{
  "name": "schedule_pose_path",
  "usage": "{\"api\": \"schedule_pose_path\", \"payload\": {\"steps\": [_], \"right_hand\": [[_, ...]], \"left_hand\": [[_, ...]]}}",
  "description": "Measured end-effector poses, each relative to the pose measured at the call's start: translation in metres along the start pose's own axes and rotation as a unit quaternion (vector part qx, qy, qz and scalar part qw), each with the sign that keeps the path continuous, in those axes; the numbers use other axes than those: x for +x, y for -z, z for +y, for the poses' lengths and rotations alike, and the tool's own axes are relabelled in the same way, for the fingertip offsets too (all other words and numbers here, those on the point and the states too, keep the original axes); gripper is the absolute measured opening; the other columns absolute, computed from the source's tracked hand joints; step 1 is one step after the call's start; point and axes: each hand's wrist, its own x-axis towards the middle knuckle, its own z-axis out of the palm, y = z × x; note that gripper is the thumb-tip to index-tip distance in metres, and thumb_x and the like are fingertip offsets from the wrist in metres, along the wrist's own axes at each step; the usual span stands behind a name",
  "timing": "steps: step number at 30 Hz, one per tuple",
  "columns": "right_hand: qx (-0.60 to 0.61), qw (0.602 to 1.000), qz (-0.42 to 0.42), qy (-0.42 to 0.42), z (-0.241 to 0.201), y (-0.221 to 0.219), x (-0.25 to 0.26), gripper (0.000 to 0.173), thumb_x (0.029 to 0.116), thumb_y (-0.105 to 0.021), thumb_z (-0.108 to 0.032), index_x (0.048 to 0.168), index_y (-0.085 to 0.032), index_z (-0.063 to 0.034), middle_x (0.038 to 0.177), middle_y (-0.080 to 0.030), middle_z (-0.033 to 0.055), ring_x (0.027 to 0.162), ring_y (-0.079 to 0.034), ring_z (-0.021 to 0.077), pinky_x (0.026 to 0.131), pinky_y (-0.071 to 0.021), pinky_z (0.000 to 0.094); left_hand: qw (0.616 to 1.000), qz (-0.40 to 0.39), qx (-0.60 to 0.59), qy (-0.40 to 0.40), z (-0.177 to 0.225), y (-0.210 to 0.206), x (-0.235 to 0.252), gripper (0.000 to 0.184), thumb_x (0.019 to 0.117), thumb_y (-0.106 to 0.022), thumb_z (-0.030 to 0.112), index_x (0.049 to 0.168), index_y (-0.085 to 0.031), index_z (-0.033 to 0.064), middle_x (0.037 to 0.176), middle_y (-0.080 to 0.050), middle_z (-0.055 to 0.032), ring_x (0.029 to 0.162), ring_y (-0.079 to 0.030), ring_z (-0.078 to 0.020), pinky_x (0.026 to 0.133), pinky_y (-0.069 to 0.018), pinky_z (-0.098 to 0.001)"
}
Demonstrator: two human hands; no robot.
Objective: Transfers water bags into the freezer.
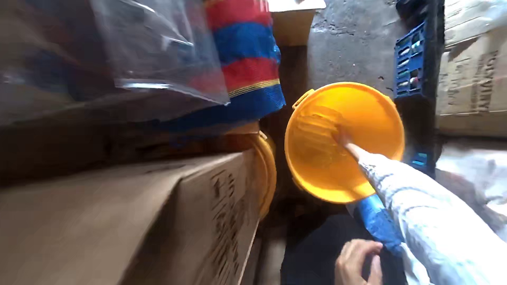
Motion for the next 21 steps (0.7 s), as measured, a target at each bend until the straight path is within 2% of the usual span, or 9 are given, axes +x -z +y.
{"api": "schedule_pose_path", "payload": {"steps": [3,6,9,11,13,15,16,19,21], "right_hand": [[-0.024,0.998,0.021,0.054,-0.021,-0.016,0.102,0.063,0.0967,-0.068,-0.022,0.15,-0.044,0.0002,0.15,-0.047,0.0299,0.138,-0.047,0.0476,0.112,-0.0414,0.0632],[-0.043,0.998,0.023,0.039,-0.037,-0.043,0.173,0.071,0.0877,-0.077,-0.016,0.148,-0.045,0.0029,0.144,-0.051,0.0332,0.134,-0.049,0.0521,0.107,-0.0403,0.0708],[-0.103,0.994,0.041,0.021,-0.029,-0.069,0.193,0.074,0.0836,-0.077,-0.009,0.147,-0.043,0.0051,0.145,-0.047,0.0353,0.136,-0.044,0.0548,0.107,-0.0327,0.0763],[-0.149,0.986,0.057,0.049,-0.019,-0.075,0.193,0.066,0.0826,-0.077,-0.005,0.142,-0.051,0.0071,0.144,-0.046,0.0377,0.134,-0.043,0.0577,0.104,-0.0356,0.0767],[-0.167,0.983,0.047,0.063,-0.016,-0.068,0.185,0.059,0.0802,-0.079,-0.004,0.136,-0.06,0.0021,0.145,-0.044,0.0364,0.133,-0.044,0.0572,0.099,-0.0414,0.0746],[-0.156,0.985,0.035,0.07,-0.02,-0.045,0.158,0.06,0.0806,-0.081,-0.007,0.136,-0.06,-0.0001,0.146,-0.044,0.0342,0.128,-0.049,0.056,0.094,-0.0462,0.0725],[-0.152,0.984,0.04,0.08,-0.019,-0.029,0.138,0.06,0.0813,-0.081,-0.009,0.137,-0.059,-0.0015,0.145,-0.047,0.0312,0.124,-0.055,0.0531,0.091,-0.0503,0.0697],[-0.078,0.987,0.056,0.127,-0.004,0.03,0.049,0.057,0.0866,-0.075,-0.004,0.14,-0.055,-0.0018,0.137,-0.059,0.0277,0.121,-0.061,0.0472,0.097,-0.0502,0.0658],[0.019,0.974,0.103,0.2,0.008,0.064,-0.019,0.048,0.0895,-0.075,-0.008,0.133,-0.059,0.0015,0.126,-0.066,0.0255,0.109,-0.068,0.0383,0.094,-0.0552,0.0571]], "left_hand": [[0.998,0.056,-0.001,0.008,-0.048,-0.017,0.023,0.017,0.0944,-0.06,0.0,0.102,-0.074,-0.0067,0.099,-0.075,-0.0162,0.097,-0.072,-0.018,0.094,-0.0568,-0.0309],[0.994,0.093,0.0,0.061,-0.085,-0.025,0.039,0.018,0.0958,-0.059,0.001,0.102,-0.074,-0.0063,0.099,-0.075,-0.0155,0.098,-0.071,-0.0167,0.095,-0.0564,-0.0302],[0.988,0.114,-0.013,0.101,-0.096,-0.032,0.053,0.018,0.0962,-0.058,0.002,0.103,-0.073,-0.0066,0.101,-0.075,-0.015,0.1,-0.071,-0.0152,0.097,-0.0555,-0.029],[0.987,0.122,-0.026,0.102,-0.092,-0.036,0.06,0.017,0.0958,-0.058,0.001,0.103,-0.072,-0.006,0.1,-0.074,-0.014,0.101,-0.07,-0.0137,0.097,-0.0552,-0.0275],[0.986,0.126,-0.034,0.103,-0.084,-0.04,0.063,0.017,0.0946,-0.059,0.0,0.102,-0.073,-0.0046,0.1,-0.075,-0.0122,0.101,-0.07,-0.0124,0.096,-0.0556,-0.0266],[0.983,0.132,-0.057,0.112,-0.072,-0.042,0.064,0.017,0.094,-0.058,-0.002,0.103,-0.072,-0.0049,0.101,-0.075,-0.0108,0.102,-0.07,-0.0109,0.097,-0.0556,-0.026],[0.98,0.139,-0.079,0.116,-0.065,-0.044,0.065,0.018,0.0941,-0.057,-0.004,0.103,-0.072,-0.0056,0.101,-0.074,-0.0102,0.102,-0.07,-0.0098,0.096,-0.0556,-0.0256],[0.959,0.175,-0.182,0.125,-0.047,-0.049,0.065,0.02,0.0961,-0.053,-0.005,0.107,-0.069,-0.0037,0.102,-0.073,-0.0031,0.098,-0.069,-0.0051,0.092,-0.0571,-0.0237],[0.941,0.192,-0.247,0.129,-0.036,-0.053,0.068,0.023,0.0975,-0.05,-0.004,0.111,-0.068,0.0009,0.103,-0.073,0.0018,0.096,-0.069,-0.0042,0.089,-0.0577,-0.0239]]}}
